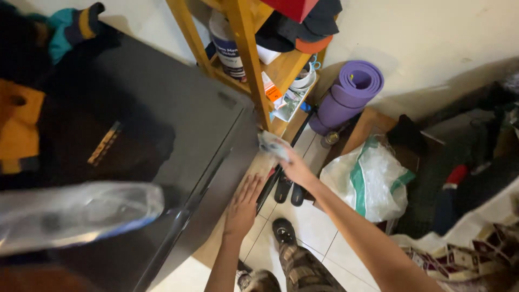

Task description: The person wipes a black plastic storage bin and a wooden shelf with a cloth and spray cleaner. They move several shoe boxes from the shelf to the bin, then spray and wipe the now-empty shelf surface.

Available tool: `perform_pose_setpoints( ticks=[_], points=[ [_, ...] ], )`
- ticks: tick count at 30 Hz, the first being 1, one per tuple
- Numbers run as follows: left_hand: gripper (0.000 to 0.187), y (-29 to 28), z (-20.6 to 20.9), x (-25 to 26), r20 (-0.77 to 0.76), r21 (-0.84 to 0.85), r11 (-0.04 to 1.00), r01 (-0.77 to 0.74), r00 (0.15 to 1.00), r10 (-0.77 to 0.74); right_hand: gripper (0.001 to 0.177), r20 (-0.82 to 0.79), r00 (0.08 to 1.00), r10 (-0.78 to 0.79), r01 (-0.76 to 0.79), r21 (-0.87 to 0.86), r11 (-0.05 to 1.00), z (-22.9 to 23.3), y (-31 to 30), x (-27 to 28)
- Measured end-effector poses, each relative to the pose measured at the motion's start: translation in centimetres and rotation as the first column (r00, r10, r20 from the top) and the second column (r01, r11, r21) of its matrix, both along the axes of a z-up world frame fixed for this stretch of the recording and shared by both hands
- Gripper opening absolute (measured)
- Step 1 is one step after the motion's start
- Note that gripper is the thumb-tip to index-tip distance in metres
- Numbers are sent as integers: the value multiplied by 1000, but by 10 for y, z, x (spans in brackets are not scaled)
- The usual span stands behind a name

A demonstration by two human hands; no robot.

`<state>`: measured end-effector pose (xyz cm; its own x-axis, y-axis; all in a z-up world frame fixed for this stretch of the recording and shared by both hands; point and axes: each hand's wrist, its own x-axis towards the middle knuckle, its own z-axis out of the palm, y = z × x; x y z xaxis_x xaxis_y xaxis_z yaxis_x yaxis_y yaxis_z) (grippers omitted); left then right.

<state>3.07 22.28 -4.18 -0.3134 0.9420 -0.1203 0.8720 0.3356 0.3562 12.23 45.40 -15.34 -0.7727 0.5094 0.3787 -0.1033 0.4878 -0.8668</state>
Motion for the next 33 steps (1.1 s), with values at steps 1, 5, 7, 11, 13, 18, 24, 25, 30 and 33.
perform_pose_setpoints(
  ticks=[1,5,7,11,13,18,24,25,30,33],
  points=[
    [88,2,-5,0,0,-4,1000,-5,1000,5,54,0,1000,5,-5,-4,1000,-3,6,-8],
    [90,6,-12,-9,-41,63,998,9,999,-6,31,255,966,-41,-1,161,987,17,29,-52],
    [92,8,-16,-9,-20,37,999,-16,1000,16,25,444,887,129,-44,-196,980,20,41,-72],
    [86,10,-23,-12,20,48,999,-4,1000,3,33,407,886,222,-159,-182,970,-47,60,-130],
    [86,13,-24,-13,3,23,1000,9,1000,-9,38,447,854,265,-183,-219,959,-73,69,-168],
    [86,14,-25,-15,-12,-29,1000,7,1000,-7,39,251,888,386,-378,-82,922,-28,63,-248],
    [83,12,-36,-14,-35,45,999,-1,999,3,33,206,899,387,-360,-158,920,-41,57,-246],
    [83,14,-33,-15,-34,47,999,-1,999,2,33,208,899,386,-359,-156,920,-56,60,-234],
    [85,17,-15,-13,-21,-7,1000,-7,1000,7,46,345,852,394,-357,-168,919,-76,73,-147],
    [86,16,-13,-14,-25,12,1000,4,1000,-4,57,307,884,353,-296,-218,930,-74,72,-88]
  ],
)
